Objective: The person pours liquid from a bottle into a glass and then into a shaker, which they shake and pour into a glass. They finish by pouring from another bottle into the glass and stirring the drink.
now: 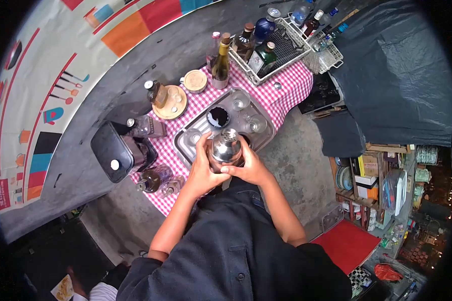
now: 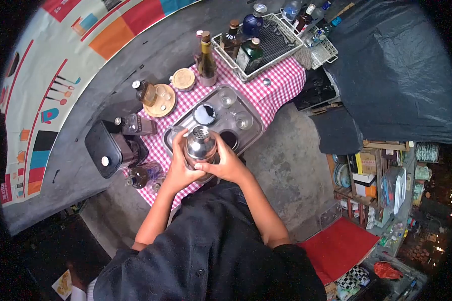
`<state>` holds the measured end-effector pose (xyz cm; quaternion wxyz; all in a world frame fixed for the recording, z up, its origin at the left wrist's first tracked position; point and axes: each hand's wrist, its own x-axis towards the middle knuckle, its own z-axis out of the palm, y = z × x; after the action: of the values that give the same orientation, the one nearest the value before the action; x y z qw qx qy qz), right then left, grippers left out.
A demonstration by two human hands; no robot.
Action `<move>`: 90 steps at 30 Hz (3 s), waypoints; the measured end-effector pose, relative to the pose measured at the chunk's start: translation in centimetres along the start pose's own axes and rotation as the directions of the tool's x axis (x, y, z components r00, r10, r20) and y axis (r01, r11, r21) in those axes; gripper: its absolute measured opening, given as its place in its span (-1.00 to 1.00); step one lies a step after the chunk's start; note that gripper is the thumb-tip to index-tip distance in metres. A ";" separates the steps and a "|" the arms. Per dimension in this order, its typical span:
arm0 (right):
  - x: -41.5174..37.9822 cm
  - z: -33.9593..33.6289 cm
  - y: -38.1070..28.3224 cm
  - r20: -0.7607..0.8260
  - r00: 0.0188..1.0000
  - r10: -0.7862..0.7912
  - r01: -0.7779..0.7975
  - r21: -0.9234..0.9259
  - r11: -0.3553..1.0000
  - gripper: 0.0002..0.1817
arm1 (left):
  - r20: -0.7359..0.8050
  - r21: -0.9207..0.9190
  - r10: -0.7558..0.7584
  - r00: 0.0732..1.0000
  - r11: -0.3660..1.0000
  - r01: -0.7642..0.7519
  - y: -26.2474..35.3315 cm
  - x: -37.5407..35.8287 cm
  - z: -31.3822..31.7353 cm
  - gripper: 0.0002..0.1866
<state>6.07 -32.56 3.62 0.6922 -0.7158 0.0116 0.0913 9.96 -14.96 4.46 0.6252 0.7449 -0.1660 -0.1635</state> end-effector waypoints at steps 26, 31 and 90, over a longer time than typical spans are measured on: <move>-0.1 3.8 8.7 -0.023 0.969 0.247 -0.184 -0.735 0.653 0.09 | 0.429 0.566 0.118 0.896 0.737 -0.368 -2.9 3.0 -15.4 -0.04; -0.1 3.9 8.8 -0.006 0.972 0.235 -0.161 -0.744 0.649 0.08 | 0.465 0.648 -0.069 0.882 0.705 -0.286 -3.6 3.5 -15.8 0.05; 0.8 3.7 12.1 0.098 0.972 0.212 -0.068 -0.749 0.659 -0.14 | 0.576 0.747 -0.234 0.783 0.539 -0.388 -9.0 5.9 -15.0 0.11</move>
<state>4.65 -29.31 -8.59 0.3310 -0.9206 -0.0327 0.2046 22.35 -3.02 -2.16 0.1071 0.8442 -0.4522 -0.2670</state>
